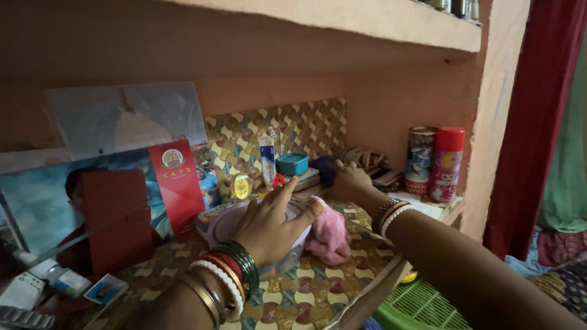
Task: The person wipes a shelf with a pink cloth, moving a plastic container, a wallet, and a small box to clean the surface underneath. They then place the items back on the shelf and continue wiping the remaining area.
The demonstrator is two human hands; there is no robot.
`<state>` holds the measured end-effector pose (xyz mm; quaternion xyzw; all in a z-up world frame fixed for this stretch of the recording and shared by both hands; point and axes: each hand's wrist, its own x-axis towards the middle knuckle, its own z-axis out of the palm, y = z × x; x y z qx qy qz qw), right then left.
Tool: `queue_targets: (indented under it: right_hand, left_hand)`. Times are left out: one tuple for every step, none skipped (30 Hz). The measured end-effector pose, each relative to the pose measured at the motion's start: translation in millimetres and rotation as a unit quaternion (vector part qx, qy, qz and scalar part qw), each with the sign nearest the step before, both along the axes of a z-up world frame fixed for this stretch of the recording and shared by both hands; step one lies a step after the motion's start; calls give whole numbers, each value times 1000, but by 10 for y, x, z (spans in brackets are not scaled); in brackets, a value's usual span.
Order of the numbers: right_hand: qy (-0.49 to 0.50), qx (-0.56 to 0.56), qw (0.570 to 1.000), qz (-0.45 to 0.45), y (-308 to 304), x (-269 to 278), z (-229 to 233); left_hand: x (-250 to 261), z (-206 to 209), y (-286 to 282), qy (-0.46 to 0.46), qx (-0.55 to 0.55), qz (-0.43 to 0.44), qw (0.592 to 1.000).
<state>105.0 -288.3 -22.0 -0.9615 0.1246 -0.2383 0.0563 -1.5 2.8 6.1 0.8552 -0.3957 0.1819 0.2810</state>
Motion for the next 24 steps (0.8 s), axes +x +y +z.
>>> queue_targets:
  right_hand:
    - [-10,-5,1000,-2,-12,30,-17]
    - [-21,-11,1000,-4,-38,74,-29]
    - [-32,-17,999,-6,-80,126,-34]
    - [-23,-29,999,-3,-134,186,-31]
    - [-14,-41,999,0,-193,243,-26]
    - [-4,-52,999,3,-263,281,-27]
    - [-29,-44,999,4,-366,293,5]
    - [-54,-36,998,8,-484,294,88]
    - [-80,-28,996,11,-601,285,205]
    - [-103,-20,994,14,-695,271,323]
    - [-127,-11,992,16,-742,273,426]
    - [-103,13,995,10,-809,247,523]
    - [-78,37,996,3,-922,188,620]
    - [-52,61,997,-3,-1007,172,678]
    - [-57,74,995,-17,-1069,218,689]
    - [-62,87,994,-31,-1161,292,688]
    - [-68,99,992,-46,-1280,392,664]
    - [-80,90,992,-36,-1412,524,635]
    - [-93,80,992,-27,-1554,669,595]
    - [-104,72,992,-17,-1681,821,522]
    - [-116,64,991,-8,-1788,967,452]
    - [-126,57,990,0,-1869,1084,377]
    - [-137,50,989,9,-1908,1174,320]
    - [-121,34,992,-4,-1906,1204,279]
  left_hand:
    - [3,-10,-19,-5,1,-1,1000]
    - [5,-14,-28,-11,0,-1,1000]
    - [0,-19,-24,-9,-4,-2,1000]
    - [-10,-24,-19,-7,-8,-4,1000]
    - [-18,-19,-17,-5,-12,-5,1000]
    - [-26,-15,-15,2,-6,2,1000]
    - [-34,-14,-14,8,0,10,1000]
    - [-37,-10,-11,14,6,19,1000]
    - [-35,-6,-15,10,4,18,1000]
    - [-35,-13,-22,6,2,17,1000]
    - [-31,-17,-26,3,0,15,1000]
    - [-23,-16,-27,0,-3,8,1000]
    - [-19,-15,-25,-2,-6,1,1000]
    - [-18,-15,-18,-4,-10,-5,1000]
    - [-20,-12,-10,-2,-13,-12,1000]
    - [-23,-6,-2,0,-17,-19,1000]
    - [-30,-1,5,2,-20,-26,999]
    - [-37,8,15,3,-18,-21,1000]
    - [-46,10,19,4,-15,-17,1000]
    - [-48,7,25,6,-11,-12,1000]
    - [-42,4,20,-5,-18,-18,1000]
    - [-36,-10,10,-16,-24,-24,999]
    - [-25,-23,8,-27,-29,-30,999]
    - [-13,-36,12,-29,-29,-33,999]
